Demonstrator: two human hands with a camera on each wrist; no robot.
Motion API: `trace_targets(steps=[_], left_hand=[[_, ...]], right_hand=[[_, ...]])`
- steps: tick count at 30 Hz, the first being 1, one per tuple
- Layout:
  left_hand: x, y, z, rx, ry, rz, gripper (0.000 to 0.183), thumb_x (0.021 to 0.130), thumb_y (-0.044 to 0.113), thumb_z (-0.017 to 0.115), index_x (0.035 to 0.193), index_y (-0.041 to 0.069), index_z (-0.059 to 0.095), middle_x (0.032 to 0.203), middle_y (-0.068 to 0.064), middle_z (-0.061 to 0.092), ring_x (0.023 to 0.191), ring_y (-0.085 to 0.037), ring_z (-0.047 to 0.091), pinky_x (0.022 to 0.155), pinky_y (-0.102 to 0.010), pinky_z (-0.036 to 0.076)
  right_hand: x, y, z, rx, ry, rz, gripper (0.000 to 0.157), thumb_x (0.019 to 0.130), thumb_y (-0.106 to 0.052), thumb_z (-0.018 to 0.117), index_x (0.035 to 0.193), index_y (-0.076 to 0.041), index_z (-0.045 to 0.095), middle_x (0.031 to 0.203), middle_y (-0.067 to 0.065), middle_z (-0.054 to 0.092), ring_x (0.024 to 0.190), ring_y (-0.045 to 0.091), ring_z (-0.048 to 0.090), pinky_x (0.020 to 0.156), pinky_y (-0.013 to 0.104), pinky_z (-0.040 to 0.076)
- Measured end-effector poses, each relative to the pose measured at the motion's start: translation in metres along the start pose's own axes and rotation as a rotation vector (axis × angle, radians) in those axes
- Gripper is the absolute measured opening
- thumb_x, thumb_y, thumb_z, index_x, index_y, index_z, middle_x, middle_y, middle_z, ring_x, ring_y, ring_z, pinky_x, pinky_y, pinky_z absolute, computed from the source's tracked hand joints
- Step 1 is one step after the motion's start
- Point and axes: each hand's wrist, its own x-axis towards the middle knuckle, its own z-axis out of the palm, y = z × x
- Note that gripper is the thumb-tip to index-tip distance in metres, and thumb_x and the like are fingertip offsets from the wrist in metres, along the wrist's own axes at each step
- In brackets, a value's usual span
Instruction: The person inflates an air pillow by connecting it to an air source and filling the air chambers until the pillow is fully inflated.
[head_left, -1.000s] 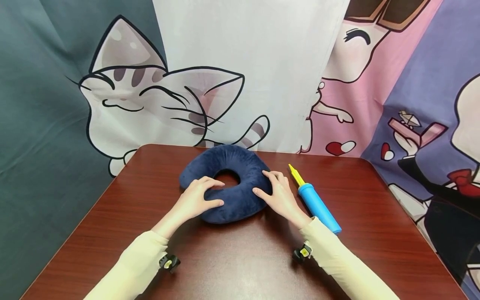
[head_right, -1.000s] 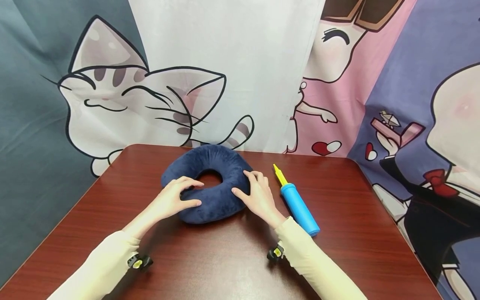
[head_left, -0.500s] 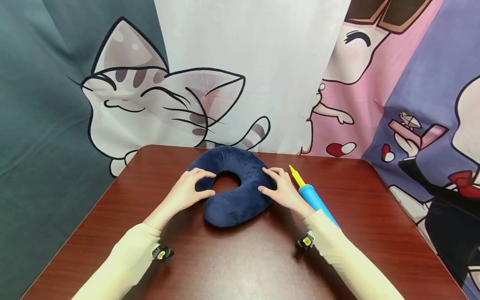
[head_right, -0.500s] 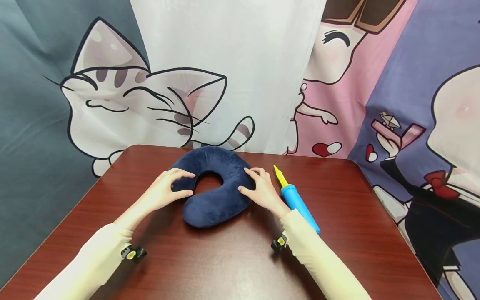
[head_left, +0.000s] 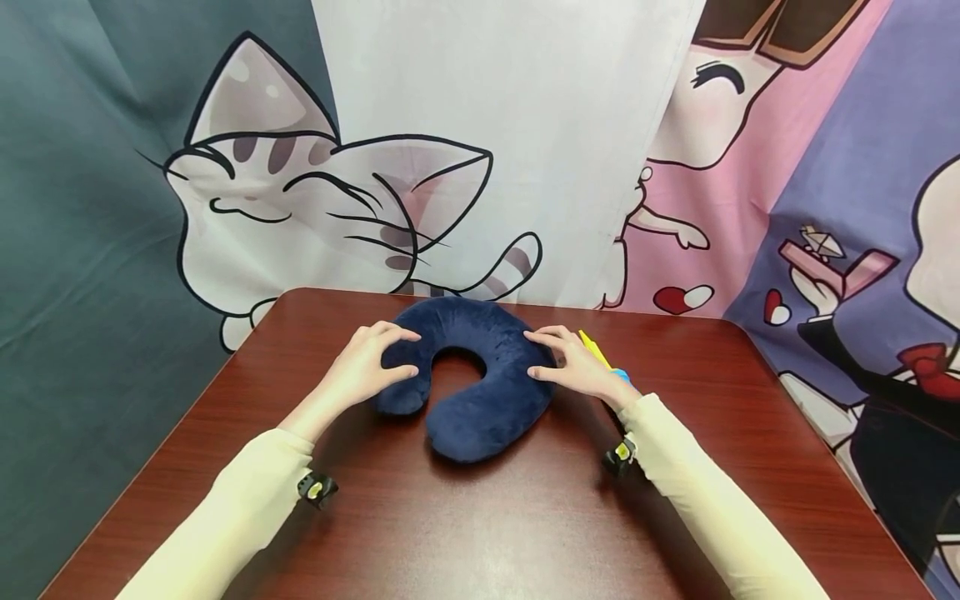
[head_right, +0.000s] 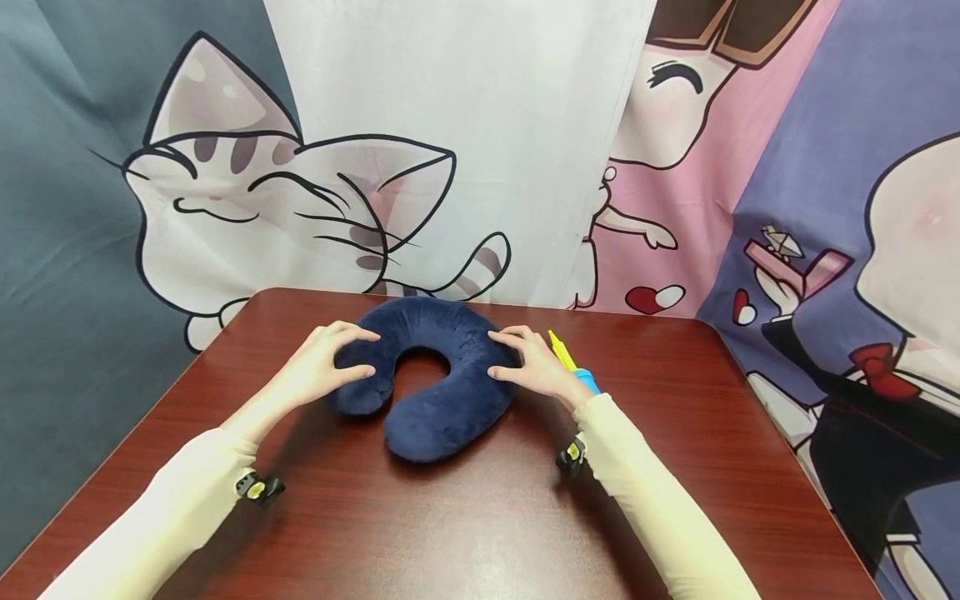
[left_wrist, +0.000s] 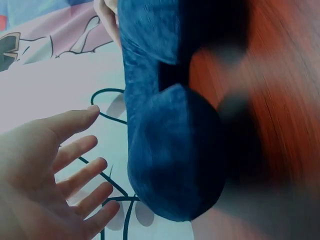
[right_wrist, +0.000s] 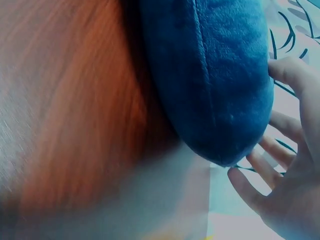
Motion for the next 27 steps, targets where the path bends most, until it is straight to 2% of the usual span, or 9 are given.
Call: trace_targets(steps=[4, 6, 9, 12, 14, 16, 21, 27], left_hand=[[0.003, -0.004, -0.001, 0.023, -0.028, -0.010, 0.050, 0.086, 0.026, 0.077, 0.132, 0.016, 0.062, 0.137, -0.012, 0.055, 0.127, -0.038, 0.046, 0.099, -0.056, 0.044], [0.005, -0.007, -0.002, 0.031, -0.042, -0.011, 0.052, 0.086, 0.028, 0.077, 0.134, 0.016, 0.060, 0.139, -0.013, 0.053, 0.127, -0.038, 0.046, 0.099, -0.056, 0.044], [0.010, -0.012, -0.003, 0.040, -0.050, 0.002, 0.056, 0.086, 0.028, 0.077, 0.136, 0.015, 0.058, 0.140, -0.015, 0.051, 0.127, -0.040, 0.045, 0.101, -0.057, 0.043], [0.016, -0.019, -0.003, 0.043, -0.048, 0.026, 0.057, 0.086, 0.029, 0.077, 0.137, 0.014, 0.057, 0.142, -0.016, 0.049, 0.128, -0.042, 0.045, 0.104, -0.057, 0.041], [0.019, -0.023, -0.002, 0.046, -0.049, 0.037, 0.057, 0.086, 0.029, 0.077, 0.137, 0.014, 0.057, 0.143, -0.016, 0.049, 0.128, -0.042, 0.045, 0.104, -0.057, 0.040], [0.022, -0.026, -0.002, 0.047, -0.057, 0.040, 0.057, 0.086, 0.030, 0.077, 0.138, 0.014, 0.057, 0.144, -0.016, 0.048, 0.128, -0.042, 0.044, 0.105, -0.057, 0.040], [0.022, -0.031, -0.002, 0.057, -0.070, 0.038, 0.060, 0.087, 0.031, 0.076, 0.139, 0.012, 0.055, 0.145, -0.017, 0.046, 0.128, -0.043, 0.044, 0.105, -0.057, 0.039], [0.018, -0.035, -0.007, 0.053, -0.060, 0.037, 0.061, 0.087, 0.031, 0.076, 0.140, 0.012, 0.054, 0.146, -0.017, 0.045, 0.128, -0.042, 0.043, 0.104, -0.058, 0.039]], right_hand=[[0.006, 0.002, -0.006, -0.032, -0.053, -0.037, 0.065, 0.091, -0.030, 0.072, 0.148, -0.013, 0.047, 0.147, 0.015, 0.040, 0.089, 0.029, 0.049, 0.075, 0.026, 0.040], [0.009, 0.003, -0.009, -0.044, -0.086, -0.041, 0.064, 0.091, -0.031, 0.071, 0.148, -0.014, 0.046, 0.148, 0.014, 0.039, 0.092, 0.028, 0.049, 0.077, 0.028, 0.041], [0.011, 0.004, -0.013, -0.058, -0.121, -0.047, 0.065, 0.092, -0.031, 0.070, 0.149, -0.014, 0.045, 0.151, 0.014, 0.038, 0.109, 0.029, 0.049, 0.088, 0.039, 0.043], [0.013, 0.004, -0.017, -0.063, -0.135, -0.065, 0.065, 0.091, -0.030, 0.071, 0.149, -0.014, 0.045, 0.151, 0.015, 0.038, 0.130, 0.034, 0.041, 0.104, 0.054, 0.033], [0.015, 0.005, -0.019, -0.068, -0.146, -0.078, 0.065, 0.092, -0.030, 0.070, 0.149, -0.014, 0.045, 0.152, 0.015, 0.038, 0.138, 0.036, 0.036, 0.109, 0.060, 0.025], [0.017, 0.007, -0.020, -0.063, -0.169, -0.080, 0.065, 0.092, -0.030, 0.069, 0.150, -0.016, 0.043, 0.154, 0.013, 0.037, 0.140, 0.035, 0.034, 0.112, 0.062, 0.023], [0.023, 0.013, -0.023, -0.022, -0.229, -0.092, 0.065, 0.095, -0.028, 0.066, 0.153, -0.015, 0.039, 0.157, 0.012, 0.033, 0.143, 0.034, 0.031, 0.115, 0.061, 0.028], [0.028, 0.015, -0.026, 0.054, -0.250, -0.097, 0.066, 0.095, -0.021, 0.066, 0.153, -0.011, 0.037, 0.159, 0.015, 0.031, 0.145, 0.036, 0.030, 0.114, 0.063, 0.030]])
